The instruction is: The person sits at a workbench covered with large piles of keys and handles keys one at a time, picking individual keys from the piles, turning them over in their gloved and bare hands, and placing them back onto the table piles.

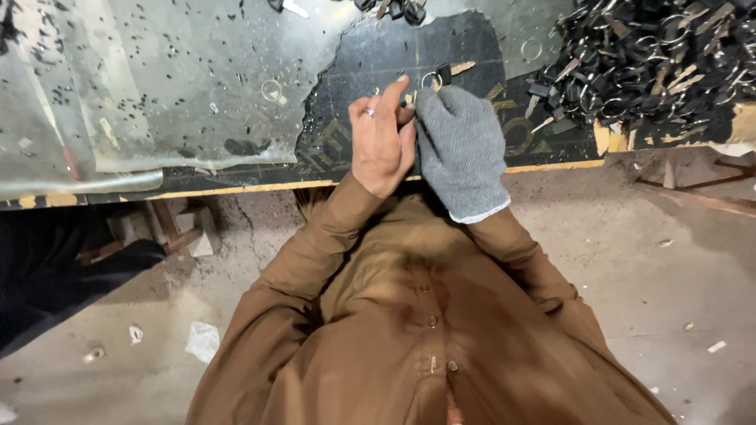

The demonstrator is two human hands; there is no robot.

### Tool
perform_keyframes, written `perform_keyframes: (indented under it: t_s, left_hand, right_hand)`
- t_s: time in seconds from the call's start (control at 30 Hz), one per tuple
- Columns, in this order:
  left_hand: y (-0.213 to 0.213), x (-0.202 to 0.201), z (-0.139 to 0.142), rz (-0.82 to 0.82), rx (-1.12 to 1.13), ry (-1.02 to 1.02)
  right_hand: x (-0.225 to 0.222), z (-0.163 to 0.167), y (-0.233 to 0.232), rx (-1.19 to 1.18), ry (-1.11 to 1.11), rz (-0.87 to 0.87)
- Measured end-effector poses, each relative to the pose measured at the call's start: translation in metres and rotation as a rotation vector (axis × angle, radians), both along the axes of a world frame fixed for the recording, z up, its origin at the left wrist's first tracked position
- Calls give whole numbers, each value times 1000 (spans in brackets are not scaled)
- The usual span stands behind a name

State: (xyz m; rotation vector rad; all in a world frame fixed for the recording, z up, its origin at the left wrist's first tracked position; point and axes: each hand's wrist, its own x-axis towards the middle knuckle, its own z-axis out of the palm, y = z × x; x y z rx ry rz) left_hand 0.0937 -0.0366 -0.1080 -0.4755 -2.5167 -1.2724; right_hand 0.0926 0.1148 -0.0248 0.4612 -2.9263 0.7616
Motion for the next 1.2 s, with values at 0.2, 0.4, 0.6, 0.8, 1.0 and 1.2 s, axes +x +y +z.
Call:
perform_keyframes:
  t_s: [0.2,0.4,0.6,0.8,1.0,1.2]
  left_hand:
    - [11,13,-2,89,60,-60]
    - [4,1,8,134,-15,-4]
    - [-33,-2,14,97,-201,75]
    - [-30,9,9,-72,-149,101]
    - [-30,25,40,-188,58,-84]
    - [-48,-22,92,-256,-150,1]
  right_hand:
    - [-10,-5,6,-231,-51,21]
    - [-2,4,9,-267,9,66]
    - [8,12,5,-163,1,140]
    - [3,16,-11,-69,51,111]
    - [-7,12,35,-627,-241,201]
    - [39,-26,61,-1620,-233,-343]
